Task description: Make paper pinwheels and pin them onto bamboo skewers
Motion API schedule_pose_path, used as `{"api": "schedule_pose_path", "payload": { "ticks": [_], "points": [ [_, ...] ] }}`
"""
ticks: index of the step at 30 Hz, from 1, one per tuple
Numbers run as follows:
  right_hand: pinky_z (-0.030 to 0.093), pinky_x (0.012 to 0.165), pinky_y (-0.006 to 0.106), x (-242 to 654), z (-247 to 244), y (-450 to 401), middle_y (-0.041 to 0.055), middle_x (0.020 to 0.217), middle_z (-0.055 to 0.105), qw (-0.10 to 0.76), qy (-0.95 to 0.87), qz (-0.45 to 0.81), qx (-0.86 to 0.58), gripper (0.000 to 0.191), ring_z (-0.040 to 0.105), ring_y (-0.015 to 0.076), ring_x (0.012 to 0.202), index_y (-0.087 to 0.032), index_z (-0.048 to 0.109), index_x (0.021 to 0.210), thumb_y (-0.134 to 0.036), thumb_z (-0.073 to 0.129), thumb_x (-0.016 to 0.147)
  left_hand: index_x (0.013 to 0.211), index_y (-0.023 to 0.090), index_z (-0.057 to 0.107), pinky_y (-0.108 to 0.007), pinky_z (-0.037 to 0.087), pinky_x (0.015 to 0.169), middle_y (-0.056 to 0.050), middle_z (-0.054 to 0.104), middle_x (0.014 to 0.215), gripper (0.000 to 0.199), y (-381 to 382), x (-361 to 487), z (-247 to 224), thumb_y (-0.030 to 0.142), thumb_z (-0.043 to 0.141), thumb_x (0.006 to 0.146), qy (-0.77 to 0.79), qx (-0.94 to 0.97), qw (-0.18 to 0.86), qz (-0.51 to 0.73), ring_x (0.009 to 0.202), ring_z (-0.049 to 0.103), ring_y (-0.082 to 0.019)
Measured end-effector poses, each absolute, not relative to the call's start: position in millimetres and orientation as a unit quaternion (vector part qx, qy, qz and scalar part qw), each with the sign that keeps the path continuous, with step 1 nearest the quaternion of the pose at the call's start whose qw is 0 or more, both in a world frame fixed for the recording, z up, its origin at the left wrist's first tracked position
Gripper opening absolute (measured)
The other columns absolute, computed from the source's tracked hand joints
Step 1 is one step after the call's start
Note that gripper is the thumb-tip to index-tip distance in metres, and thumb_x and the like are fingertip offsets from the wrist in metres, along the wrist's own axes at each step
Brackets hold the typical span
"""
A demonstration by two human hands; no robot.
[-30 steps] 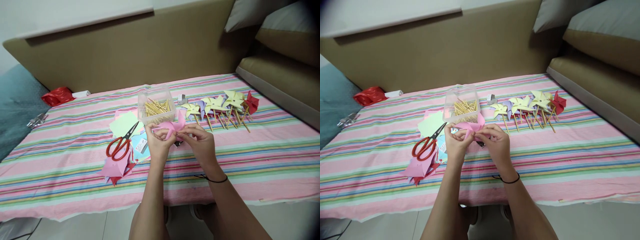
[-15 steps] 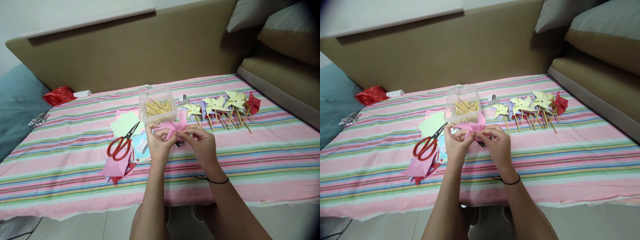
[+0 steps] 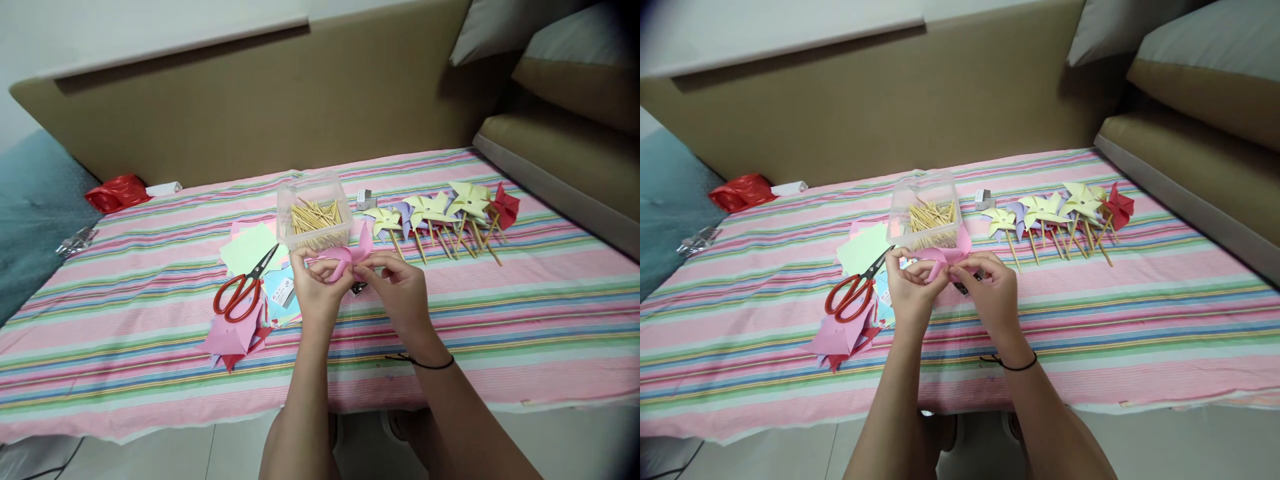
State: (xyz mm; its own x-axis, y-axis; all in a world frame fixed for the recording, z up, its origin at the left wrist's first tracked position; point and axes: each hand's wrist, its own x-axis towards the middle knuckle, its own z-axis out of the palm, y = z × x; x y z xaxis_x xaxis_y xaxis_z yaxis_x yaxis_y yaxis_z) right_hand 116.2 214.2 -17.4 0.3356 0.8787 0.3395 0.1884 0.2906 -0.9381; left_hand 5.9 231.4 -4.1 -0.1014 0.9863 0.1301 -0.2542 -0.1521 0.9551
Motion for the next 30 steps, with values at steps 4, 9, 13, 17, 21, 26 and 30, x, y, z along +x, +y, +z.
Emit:
{"api": "schedule_pose_path", "payload": {
  "ticks": [4, 9, 13, 17, 21, 26, 30],
  "points": [
    [0.042, 0.06, 0.027, 115.6, -18.4, 214.5, 0.0022, 0.077, 0.065, 0.634, -0.498, 0.273, -0.525, 0.005, 0.058, 0.016, 0.077, -0.02, 0.071, 0.07, -0.019, 0.073, 0.074, 0.089, 0.025, 0.029, -0.019, 0.049, 0.06, 0.009, 0.068, 0.06, 0.051, 232.9, 6.3, -5.8, 0.01, 0.07, 0.063, 0.415, 0.438, 0.507, 0.616, 0.054, 0.063, -0.009],
    [0.047, 0.073, 0.032, 117.0, -18.9, 214.8, 0.0013, 0.076, 0.065, 0.64, -0.503, 0.278, -0.51, 0.005, 0.06, 0.0171, 0.079, -0.022, 0.071, 0.071, -0.02, 0.074, 0.074, 0.088, 0.025, 0.028, -0.019, 0.05, 0.06, 0.01, 0.067, 0.059, 0.052, 235.6, 5.9, -7.8, 0.01, 0.07, 0.063, 0.405, 0.437, 0.515, 0.617, 0.053, 0.064, -0.008],
    [0.048, 0.075, 0.033, 117.6, -17.9, 214.8, 0.0018, 0.079, 0.062, 0.636, -0.51, 0.273, -0.511, 0.004, 0.06, 0.0179, 0.081, -0.023, 0.071, 0.071, -0.022, 0.074, 0.074, 0.089, 0.025, 0.028, -0.019, 0.05, 0.058, 0.01, 0.068, 0.059, 0.053, 237.4, 4.6, -8.7, 0.011, 0.071, 0.063, 0.405, 0.44, 0.517, 0.612, 0.052, 0.065, -0.009],
    [0.049, 0.077, 0.034, 117.0, -16.5, 214.3, 0.002, 0.079, 0.061, 0.635, -0.515, 0.259, -0.515, 0.005, 0.06, 0.0181, 0.081, -0.023, 0.071, 0.07, -0.022, 0.074, 0.074, 0.09, 0.025, 0.028, -0.02, 0.051, 0.057, 0.009, 0.069, 0.06, 0.055, 238.2, 3.8, -8.8, 0.012, 0.072, 0.061, 0.412, 0.438, 0.513, 0.613, 0.052, 0.065, -0.01],
    [0.049, 0.082, 0.035, 116.8, -17.1, 215.0, 0.0025, 0.083, 0.06, 0.631, -0.511, 0.258, -0.524, 0.007, 0.06, 0.0185, 0.086, -0.022, 0.069, 0.069, -0.024, 0.074, 0.073, 0.09, 0.025, 0.028, -0.02, 0.05, 0.058, 0.009, 0.068, 0.059, 0.054, 237.6, 3.3, -7.8, 0.012, 0.072, 0.062, 0.412, 0.44, 0.512, 0.612, 0.053, 0.065, -0.01],
    [0.053, 0.085, 0.039, 117.7, -18.3, 217.2, 0.0072, 0.119, 0.06, 0.672, -0.42, 0.35, -0.499, 0.067, 0.062, 0.023, 0.103, -0.027, 0.054, 0.119, -0.027, 0.084, 0.06, 0.09, 0.025, 0.027, -0.02, 0.05, 0.058, 0.008, 0.069, 0.06, 0.054, 237.2, 1.4, -7.1, 0.012, 0.072, 0.063, 0.402, 0.442, 0.522, 0.608, 0.053, 0.065, -0.009],
    [0.059, 0.074, 0.041, 119.4, -13.6, 215.2, 0.0086, 0.107, 0.068, 0.674, -0.376, 0.458, -0.441, 0.105, 0.067, 0.0242, 0.091, -0.028, 0.023, 0.144, -0.029, 0.085, 0.059, 0.091, 0.025, 0.027, -0.02, 0.05, 0.059, 0.008, 0.069, 0.06, 0.055, 237.0, 0.1, -6.9, 0.012, 0.073, 0.063, 0.392, 0.446, 0.547, 0.59, 0.051, 0.064, -0.008]
  ]
}}
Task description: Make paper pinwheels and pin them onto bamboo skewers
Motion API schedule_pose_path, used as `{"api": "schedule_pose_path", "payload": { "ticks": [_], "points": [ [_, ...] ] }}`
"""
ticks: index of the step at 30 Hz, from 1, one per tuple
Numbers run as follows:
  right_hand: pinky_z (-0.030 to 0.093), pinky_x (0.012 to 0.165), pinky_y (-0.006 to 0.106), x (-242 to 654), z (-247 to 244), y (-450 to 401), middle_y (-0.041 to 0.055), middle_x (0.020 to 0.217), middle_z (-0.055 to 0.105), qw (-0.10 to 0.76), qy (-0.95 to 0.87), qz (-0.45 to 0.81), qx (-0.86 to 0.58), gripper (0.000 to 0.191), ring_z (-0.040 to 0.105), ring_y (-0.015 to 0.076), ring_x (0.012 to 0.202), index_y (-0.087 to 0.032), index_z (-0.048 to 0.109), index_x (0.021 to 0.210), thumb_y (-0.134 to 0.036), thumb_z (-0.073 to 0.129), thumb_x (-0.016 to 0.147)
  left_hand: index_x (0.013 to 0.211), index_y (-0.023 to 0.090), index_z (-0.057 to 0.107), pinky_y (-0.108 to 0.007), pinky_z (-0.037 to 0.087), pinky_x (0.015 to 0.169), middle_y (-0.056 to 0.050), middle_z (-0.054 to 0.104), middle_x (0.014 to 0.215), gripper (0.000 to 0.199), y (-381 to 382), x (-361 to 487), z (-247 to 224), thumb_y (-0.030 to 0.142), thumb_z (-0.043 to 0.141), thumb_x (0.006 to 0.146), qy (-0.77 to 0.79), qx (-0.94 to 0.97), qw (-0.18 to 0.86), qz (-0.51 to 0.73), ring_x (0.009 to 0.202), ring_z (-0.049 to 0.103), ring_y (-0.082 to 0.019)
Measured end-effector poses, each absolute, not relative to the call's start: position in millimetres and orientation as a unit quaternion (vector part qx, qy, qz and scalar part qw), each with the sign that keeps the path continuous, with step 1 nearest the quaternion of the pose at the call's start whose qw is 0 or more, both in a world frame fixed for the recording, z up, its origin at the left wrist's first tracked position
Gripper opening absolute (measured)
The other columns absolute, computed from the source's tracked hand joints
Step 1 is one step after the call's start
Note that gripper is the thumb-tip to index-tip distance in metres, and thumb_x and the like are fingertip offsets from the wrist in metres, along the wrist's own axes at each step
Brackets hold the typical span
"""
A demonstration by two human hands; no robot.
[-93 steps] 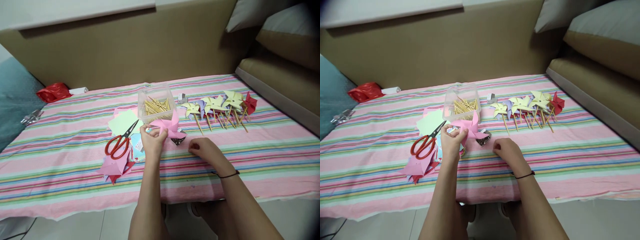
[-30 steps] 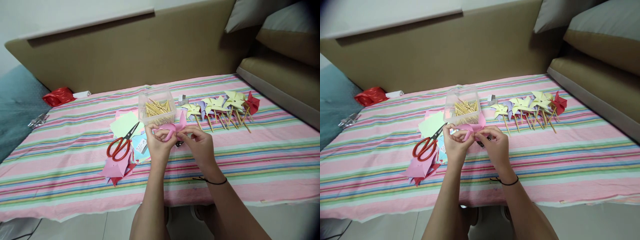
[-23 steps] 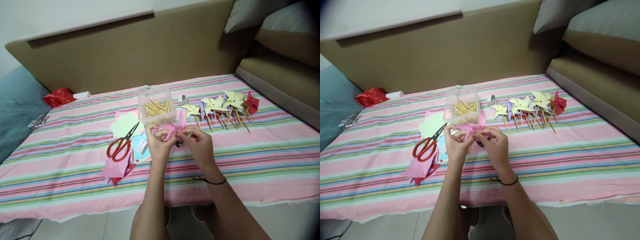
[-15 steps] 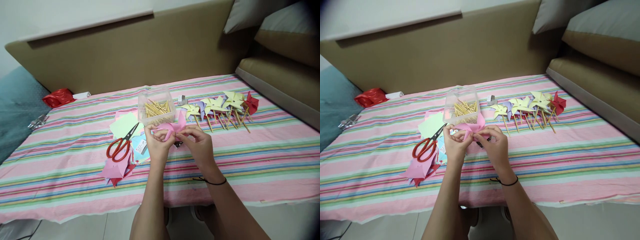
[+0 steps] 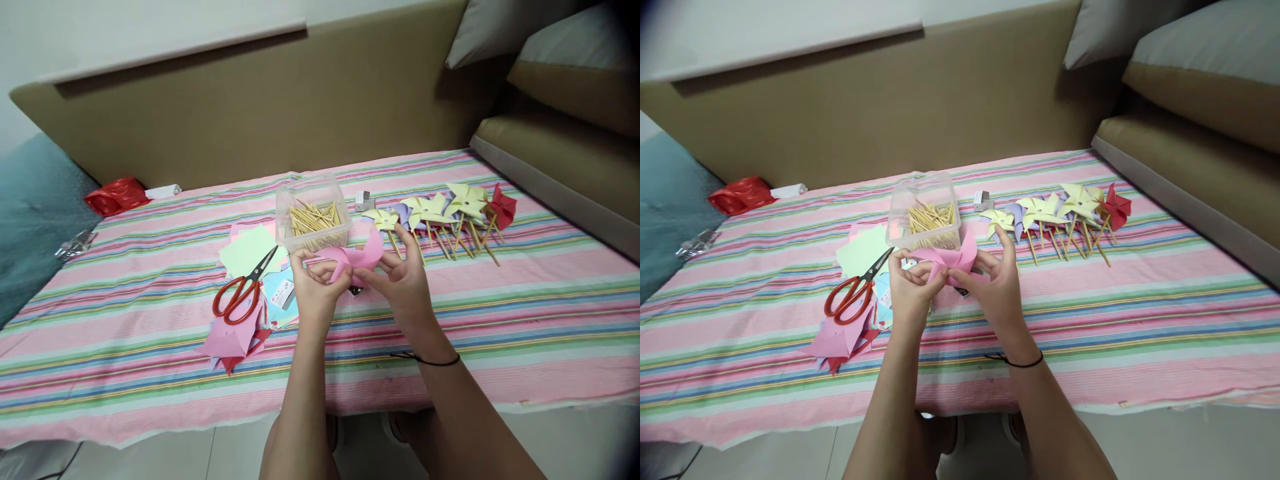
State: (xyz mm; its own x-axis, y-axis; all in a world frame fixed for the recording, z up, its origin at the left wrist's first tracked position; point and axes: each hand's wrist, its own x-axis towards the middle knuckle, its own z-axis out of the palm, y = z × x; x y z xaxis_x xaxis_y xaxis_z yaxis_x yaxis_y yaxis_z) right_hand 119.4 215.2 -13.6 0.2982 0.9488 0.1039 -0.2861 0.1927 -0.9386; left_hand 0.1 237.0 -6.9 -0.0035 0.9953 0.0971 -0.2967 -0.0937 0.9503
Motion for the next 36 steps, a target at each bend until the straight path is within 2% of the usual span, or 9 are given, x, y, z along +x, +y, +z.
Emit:
{"api": "schedule_pose_path", "payload": {
  "ticks": [3, 7, 11, 19, 28, 36],
  "points": [
    [0.061, 0.071, 0.043, 121.0, -9.8, 212.6, 0.0031, 0.086, 0.073, 0.662, -0.373, 0.482, -0.436, 0.111, 0.069, 0.0235, 0.079, -0.026, 0.017, 0.147, -0.029, 0.085, 0.06, 0.091, 0.025, 0.027, -0.02, 0.05, 0.058, 0.008, 0.068, 0.059, 0.056, 237.1, -1.0, -6.8, 0.013, 0.074, 0.062, 0.393, 0.445, 0.561, 0.577, 0.051, 0.064, -0.009],
    [0.062, 0.068, 0.042, 123.2, -9.1, 211.7, 0.001, 0.078, 0.074, 0.659, -0.378, 0.484, -0.435, 0.113, 0.07, 0.0225, 0.072, -0.025, 0.017, 0.148, -0.028, 0.086, 0.058, 0.09, 0.024, 0.028, -0.02, 0.05, 0.056, 0.008, 0.068, 0.058, 0.056, 238.2, -3.6, -7.6, 0.014, 0.075, 0.061, 0.401, 0.454, 0.563, 0.562, 0.05, 0.064, -0.01],
    [0.062, 0.067, 0.042, 125.1, -10.7, 213.0, 0.001, 0.078, 0.074, 0.652, -0.393, 0.475, -0.442, 0.111, 0.071, 0.0235, 0.07, -0.026, 0.02, 0.147, -0.03, 0.086, 0.058, 0.091, 0.024, 0.029, -0.019, 0.049, 0.053, 0.007, 0.07, 0.061, 0.056, 238.6, -5.6, -8.1, 0.015, 0.075, 0.061, 0.401, 0.459, 0.566, 0.556, 0.05, 0.064, -0.011],
    [0.06, 0.075, 0.044, 125.2, -6.4, 209.6, 0.0, 0.075, 0.073, 0.648, -0.398, 0.474, -0.444, 0.11, 0.071, 0.0227, 0.071, -0.026, 0.022, 0.147, -0.032, 0.087, 0.058, 0.088, 0.023, 0.036, -0.017, 0.047, 0.051, 0.005, 0.069, 0.062, 0.052, 238.5, -6.4, -5.9, 0.015, 0.077, 0.057, 0.409, 0.462, 0.563, 0.55, 0.051, 0.063, -0.01],
    [0.06, 0.069, 0.042, 127.5, -9.1, 209.6, -0.0039, 0.066, 0.069, 0.639, -0.4, 0.464, -0.464, 0.106, 0.071, 0.0226, 0.065, -0.026, 0.027, 0.145, -0.032, 0.087, 0.058, 0.083, 0.023, 0.035, -0.016, 0.045, 0.051, 0.005, 0.069, 0.061, 0.048, 237.2, -6.9, -4.7, 0.014, 0.075, 0.058, 0.399, 0.468, 0.566, 0.55, 0.048, 0.061, -0.008],
    [0.06, 0.073, 0.043, 128.2, -11.2, 210.8, -0.0003, 0.072, 0.073, 0.65, -0.4, 0.454, -0.46, 0.102, 0.072, 0.0244, 0.069, -0.026, 0.032, 0.143, -0.034, 0.087, 0.057, 0.081, 0.023, 0.034, -0.015, 0.044, 0.049, 0.006, 0.069, 0.061, 0.047, 236.9, -5.3, -3.7, 0.011, 0.073, 0.057, 0.404, 0.463, 0.565, 0.55, 0.048, 0.059, -0.007]
  ]
}}
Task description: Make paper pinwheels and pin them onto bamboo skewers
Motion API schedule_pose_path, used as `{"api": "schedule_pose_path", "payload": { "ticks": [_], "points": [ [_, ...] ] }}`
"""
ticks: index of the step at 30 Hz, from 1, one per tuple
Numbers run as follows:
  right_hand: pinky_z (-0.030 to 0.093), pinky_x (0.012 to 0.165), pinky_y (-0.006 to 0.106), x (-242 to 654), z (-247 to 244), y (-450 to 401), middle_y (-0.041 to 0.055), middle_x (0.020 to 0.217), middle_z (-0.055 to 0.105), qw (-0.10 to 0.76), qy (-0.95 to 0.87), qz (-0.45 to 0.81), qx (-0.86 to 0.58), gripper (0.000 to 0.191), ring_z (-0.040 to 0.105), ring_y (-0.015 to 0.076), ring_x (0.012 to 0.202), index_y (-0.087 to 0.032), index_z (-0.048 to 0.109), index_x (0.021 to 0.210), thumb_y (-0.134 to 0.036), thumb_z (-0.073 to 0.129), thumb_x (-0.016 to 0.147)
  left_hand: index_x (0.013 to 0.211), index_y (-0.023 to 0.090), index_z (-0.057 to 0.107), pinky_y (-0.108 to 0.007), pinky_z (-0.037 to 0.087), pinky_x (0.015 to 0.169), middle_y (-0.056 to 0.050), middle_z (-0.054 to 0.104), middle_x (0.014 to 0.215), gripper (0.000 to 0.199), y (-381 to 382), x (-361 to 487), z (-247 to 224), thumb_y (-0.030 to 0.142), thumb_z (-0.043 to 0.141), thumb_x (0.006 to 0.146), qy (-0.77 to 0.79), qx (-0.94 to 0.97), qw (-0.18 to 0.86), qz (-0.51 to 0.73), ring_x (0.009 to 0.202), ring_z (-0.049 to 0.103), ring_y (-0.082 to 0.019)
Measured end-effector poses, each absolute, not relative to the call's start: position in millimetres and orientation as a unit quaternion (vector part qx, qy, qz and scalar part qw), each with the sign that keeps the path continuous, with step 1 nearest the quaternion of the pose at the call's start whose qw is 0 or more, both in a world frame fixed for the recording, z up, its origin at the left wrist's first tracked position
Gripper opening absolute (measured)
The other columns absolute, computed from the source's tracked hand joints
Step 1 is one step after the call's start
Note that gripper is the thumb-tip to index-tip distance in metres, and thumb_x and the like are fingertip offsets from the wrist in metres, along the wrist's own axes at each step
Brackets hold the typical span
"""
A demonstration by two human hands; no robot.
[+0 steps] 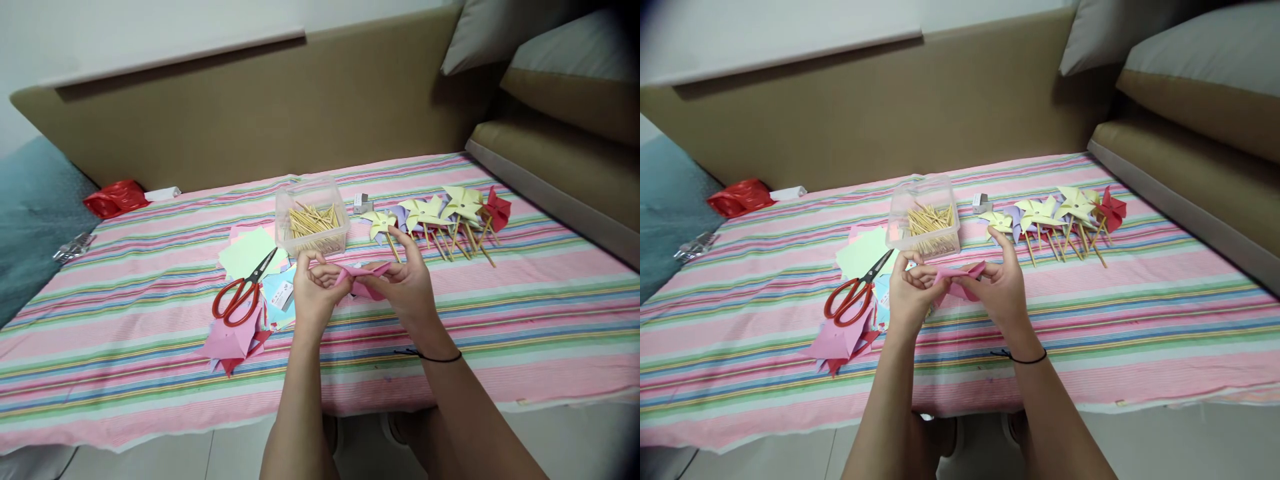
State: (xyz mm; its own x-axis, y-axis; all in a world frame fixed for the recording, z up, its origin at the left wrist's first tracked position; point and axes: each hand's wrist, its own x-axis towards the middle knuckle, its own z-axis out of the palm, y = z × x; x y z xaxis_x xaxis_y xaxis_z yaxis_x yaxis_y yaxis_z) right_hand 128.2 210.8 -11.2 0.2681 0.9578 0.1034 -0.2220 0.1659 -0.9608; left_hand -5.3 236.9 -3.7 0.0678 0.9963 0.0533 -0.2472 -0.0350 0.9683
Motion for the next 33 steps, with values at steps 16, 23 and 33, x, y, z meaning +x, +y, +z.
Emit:
{"api": "schedule_pose_path", "payload": {
  "ticks": [16, 23, 33],
  "points": [
    [0.06, 0.068, 0.04, 127.4, -9.9, 211.5, 0.0009, 0.076, 0.072, 0.639, -0.407, 0.472, -0.45, 0.108, 0.071, 0.0233, 0.071, -0.026, 0.02, 0.146, -0.035, 0.085, 0.06, 0.089, 0.023, 0.035, -0.018, 0.047, 0.051, 0.006, 0.068, 0.06, 0.054, 237.8, -5.8, -3.8, 0.017, 0.078, 0.057, 0.415, 0.449, 0.561, 0.559, 0.05, 0.063, -0.01],
    [0.059, 0.077, 0.045, 131.0, -17.7, 215.8, 0.003, 0.079, 0.072, 0.621, -0.385, 0.506, -0.457, 0.113, 0.072, 0.0274, 0.079, -0.025, 0.018, 0.145, -0.038, 0.086, 0.057, 0.096, 0.023, 0.04, -0.019, 0.048, 0.056, 0.004, 0.069, 0.066, 0.052, 238.4, -10.4, -5.4, 0.021, 0.079, 0.062, 0.411, 0.461, 0.585, 0.526, 0.057, 0.065, -0.01],
    [0.055, 0.057, 0.031, 128.4, -17.2, 217.3, -0.0059, 0.058, 0.065, 0.613, -0.36, 0.514, -0.479, 0.111, 0.066, 0.0181, 0.056, -0.019, 0.021, 0.142, -0.037, 0.086, 0.054, 0.099, 0.022, 0.044, -0.023, 0.05, 0.064, 0.002, 0.071, 0.073, 0.059, 238.0, -11.9, -8.0, 0.019, 0.084, 0.056, 0.398, 0.47, 0.605, 0.505, 0.066, 0.067, -0.013]
  ]
}}
